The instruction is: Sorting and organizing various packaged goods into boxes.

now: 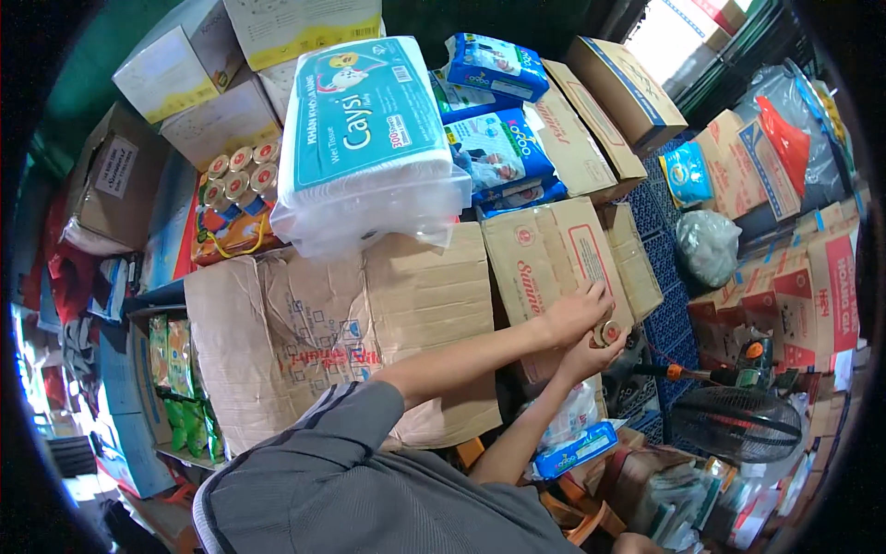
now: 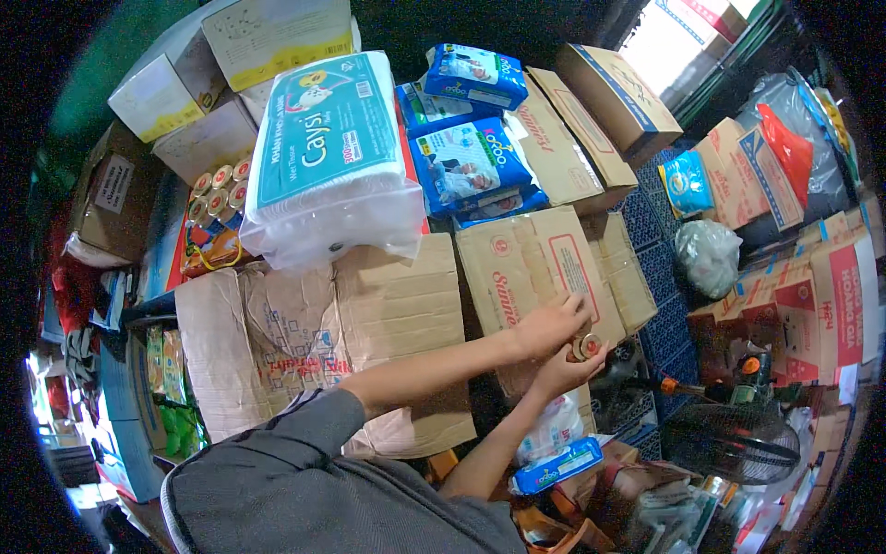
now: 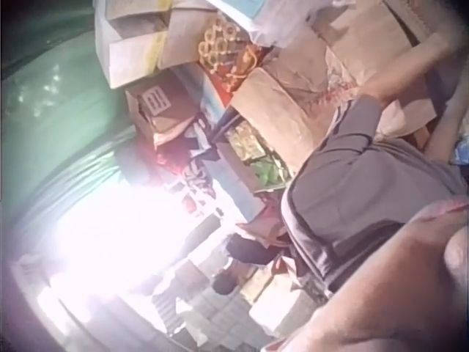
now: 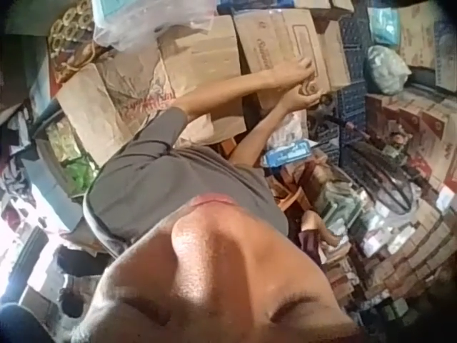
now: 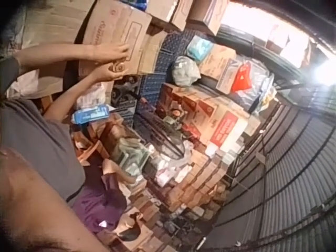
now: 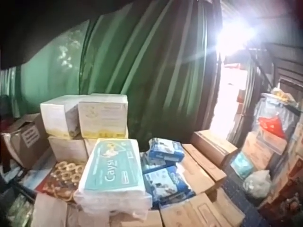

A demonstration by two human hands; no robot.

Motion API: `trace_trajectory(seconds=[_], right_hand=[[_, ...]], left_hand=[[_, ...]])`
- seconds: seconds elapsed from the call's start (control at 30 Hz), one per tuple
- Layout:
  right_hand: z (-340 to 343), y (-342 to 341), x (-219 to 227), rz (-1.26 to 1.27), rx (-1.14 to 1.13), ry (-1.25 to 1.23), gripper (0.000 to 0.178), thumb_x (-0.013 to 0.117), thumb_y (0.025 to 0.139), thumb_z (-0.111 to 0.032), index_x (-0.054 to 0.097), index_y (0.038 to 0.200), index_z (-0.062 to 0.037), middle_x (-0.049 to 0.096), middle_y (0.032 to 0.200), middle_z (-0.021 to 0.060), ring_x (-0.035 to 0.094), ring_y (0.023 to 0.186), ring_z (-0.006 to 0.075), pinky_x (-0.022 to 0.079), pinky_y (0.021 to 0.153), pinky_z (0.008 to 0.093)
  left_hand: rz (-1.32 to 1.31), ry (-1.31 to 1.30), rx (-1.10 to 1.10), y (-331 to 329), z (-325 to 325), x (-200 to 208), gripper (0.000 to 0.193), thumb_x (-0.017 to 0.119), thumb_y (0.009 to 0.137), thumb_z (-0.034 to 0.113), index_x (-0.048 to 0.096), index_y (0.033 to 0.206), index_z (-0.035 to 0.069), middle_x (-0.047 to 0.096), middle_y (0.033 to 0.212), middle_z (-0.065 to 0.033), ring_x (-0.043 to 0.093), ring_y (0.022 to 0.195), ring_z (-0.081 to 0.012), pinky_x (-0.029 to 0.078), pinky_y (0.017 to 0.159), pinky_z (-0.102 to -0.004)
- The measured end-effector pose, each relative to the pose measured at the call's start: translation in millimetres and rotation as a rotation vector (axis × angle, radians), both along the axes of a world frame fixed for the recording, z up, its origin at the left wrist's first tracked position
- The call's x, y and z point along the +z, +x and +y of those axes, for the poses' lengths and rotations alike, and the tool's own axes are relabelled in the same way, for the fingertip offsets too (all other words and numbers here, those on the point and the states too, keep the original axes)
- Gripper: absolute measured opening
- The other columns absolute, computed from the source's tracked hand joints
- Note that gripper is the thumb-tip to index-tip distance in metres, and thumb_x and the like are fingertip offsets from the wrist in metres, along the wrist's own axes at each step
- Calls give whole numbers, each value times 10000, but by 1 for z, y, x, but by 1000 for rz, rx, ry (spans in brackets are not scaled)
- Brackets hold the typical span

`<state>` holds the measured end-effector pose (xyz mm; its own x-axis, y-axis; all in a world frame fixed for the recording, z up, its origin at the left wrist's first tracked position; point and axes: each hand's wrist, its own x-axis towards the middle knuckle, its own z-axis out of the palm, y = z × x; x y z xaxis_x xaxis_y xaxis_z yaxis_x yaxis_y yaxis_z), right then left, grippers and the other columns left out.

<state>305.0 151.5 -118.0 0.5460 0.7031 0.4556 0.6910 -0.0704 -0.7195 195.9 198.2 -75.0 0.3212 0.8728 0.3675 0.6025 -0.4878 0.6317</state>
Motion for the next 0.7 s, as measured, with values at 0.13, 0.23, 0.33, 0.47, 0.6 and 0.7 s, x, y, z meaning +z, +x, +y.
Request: trace_trajectory(seconds=[0.13, 0.23, 0.33, 0.47, 0.6, 0.7], right_hand=[[-2, -14, 8, 49, 85, 30, 763, 790, 871, -31, 522, 1585, -20, 580, 1509, 278, 584, 1388, 478, 483, 1187, 533], [-5, -24, 15, 85, 180, 13, 772, 795, 881, -39, 513, 1600, -18, 574, 1526, 278, 572, 1410, 472, 483, 1190, 531], [-10, -33, 20, 76, 266, 25, 798, 817, 899, -60, 496, 1629, -29, 561, 1569, 272, 573, 1436, 443, 503, 1175, 521], [-18, -42, 25, 203, 291, 36, 820, 846, 924, -86, 474, 1653, -26, 560, 1613, 248, 620, 1421, 382, 545, 1143, 475], [-19, -45, 27, 285, 233, 24, 808, 862, 944, -109, 477, 1648, -16, 617, 1561, 217, 673, 1352, 349, 590, 1076, 438], [-16, -48, 28, 374, 202, 21, 776, 867, 963, -139, 496, 1634, -20, 696, 1433, 184, 710, 1233, 305, 604, 1023, 424]], left_hand=[[93, 22, 50, -12, -2, 3, 283, 706, 911, 163, 658, 1154, 29, 636, 1242, -152, 672, 1162, -324, 632, 841, -464], [185, 55, 79, -24, -10, 5, 325, 763, 852, 156, 670, 1143, 46, 687, 1128, -143, 719, 1078, -340, 627, 810, -454], [21, 11, 98, -47, -17, 14, 326, 799, 832, 146, 677, 1117, 44, 740, 1031, -149, 760, 1005, -358, 622, 797, -480], [53, -101, 35, -96, -28, 46, 384, 805, 880, 213, 664, 1196, 46, 749, 1075, -179, 737, 1089, -400, 590, 880, -538], [-41, -161, -3, -151, -61, 95, 459, 832, 898, 269, 698, 1288, 67, 775, 1034, -177, 737, 1066, -432, 575, 875, -546], [-121, -195, 10, -199, -97, 124, 605, 860, 917, 367, 694, 1406, 53, 789, 1113, -207, 762, 1030, -405, 585, 875, -497]])
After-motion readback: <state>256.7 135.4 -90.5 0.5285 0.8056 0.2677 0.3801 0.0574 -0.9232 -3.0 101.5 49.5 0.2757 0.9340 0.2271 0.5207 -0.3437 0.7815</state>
